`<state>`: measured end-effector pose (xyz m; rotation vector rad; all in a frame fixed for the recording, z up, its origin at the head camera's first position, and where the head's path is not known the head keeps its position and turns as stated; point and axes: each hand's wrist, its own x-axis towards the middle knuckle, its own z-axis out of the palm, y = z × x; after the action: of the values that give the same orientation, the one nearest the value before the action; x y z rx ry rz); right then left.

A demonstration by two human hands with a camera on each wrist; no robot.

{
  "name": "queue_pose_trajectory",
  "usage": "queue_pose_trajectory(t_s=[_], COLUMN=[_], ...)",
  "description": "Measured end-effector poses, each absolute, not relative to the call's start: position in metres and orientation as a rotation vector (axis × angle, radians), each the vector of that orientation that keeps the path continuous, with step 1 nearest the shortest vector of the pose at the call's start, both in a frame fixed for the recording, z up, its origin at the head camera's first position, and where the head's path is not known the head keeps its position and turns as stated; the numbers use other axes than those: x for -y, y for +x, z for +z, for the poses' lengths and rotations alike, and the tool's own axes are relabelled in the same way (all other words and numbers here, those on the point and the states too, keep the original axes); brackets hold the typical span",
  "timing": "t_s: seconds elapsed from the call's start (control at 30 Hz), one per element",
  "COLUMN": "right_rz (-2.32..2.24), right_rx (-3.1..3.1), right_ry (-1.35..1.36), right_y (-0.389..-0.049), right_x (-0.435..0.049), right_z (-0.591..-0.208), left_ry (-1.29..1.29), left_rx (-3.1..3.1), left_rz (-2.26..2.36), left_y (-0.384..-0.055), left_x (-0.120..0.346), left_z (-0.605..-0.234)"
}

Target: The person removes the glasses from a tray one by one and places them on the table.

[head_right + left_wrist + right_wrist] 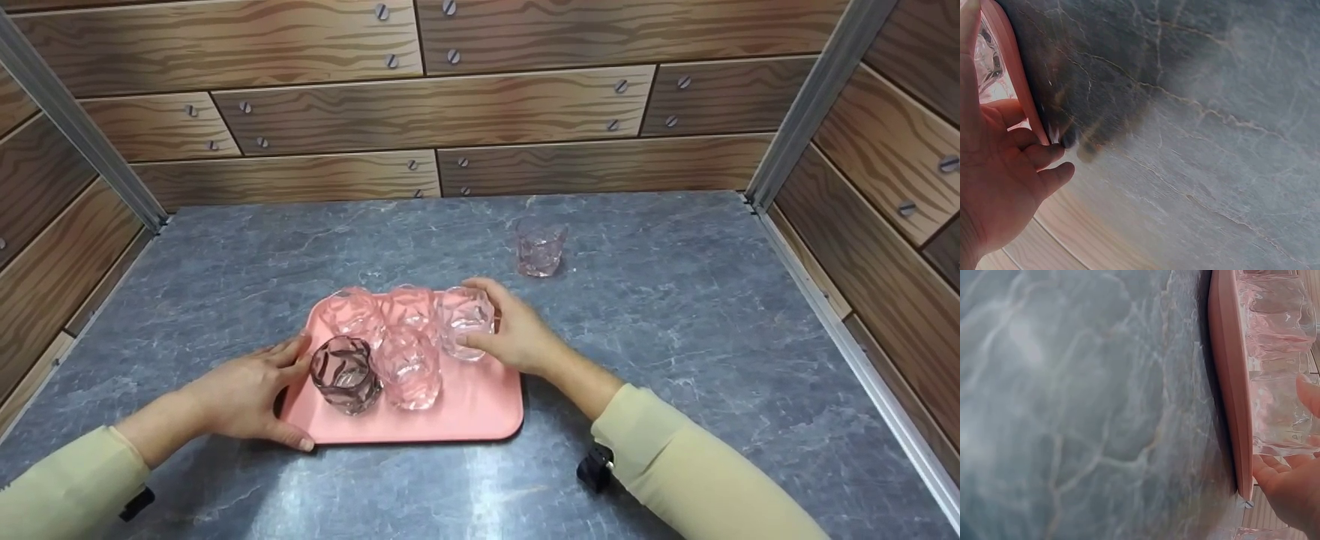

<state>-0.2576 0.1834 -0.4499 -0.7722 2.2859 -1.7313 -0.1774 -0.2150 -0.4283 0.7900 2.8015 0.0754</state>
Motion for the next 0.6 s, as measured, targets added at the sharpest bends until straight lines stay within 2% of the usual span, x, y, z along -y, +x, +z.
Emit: queue_pose_trajectory(t_s=[0.3,0.6], right_rz=[-1.717,-1.675], right_rx=[-2.302,-2.393], right_ry=[-0.771,-0.748], right_y=[-0.254,-0.252], right_x=[-0.186,-0.199], right_z=[-0.445,-0.415], left_ry=[0.786,0.795], left_rx=[-2.8,-2.795], left_rz=[0.065,0.086], left_y=[-0.178,-0.178], left_x=[0.215,0.216], left_z=[-0.427,-0.427])
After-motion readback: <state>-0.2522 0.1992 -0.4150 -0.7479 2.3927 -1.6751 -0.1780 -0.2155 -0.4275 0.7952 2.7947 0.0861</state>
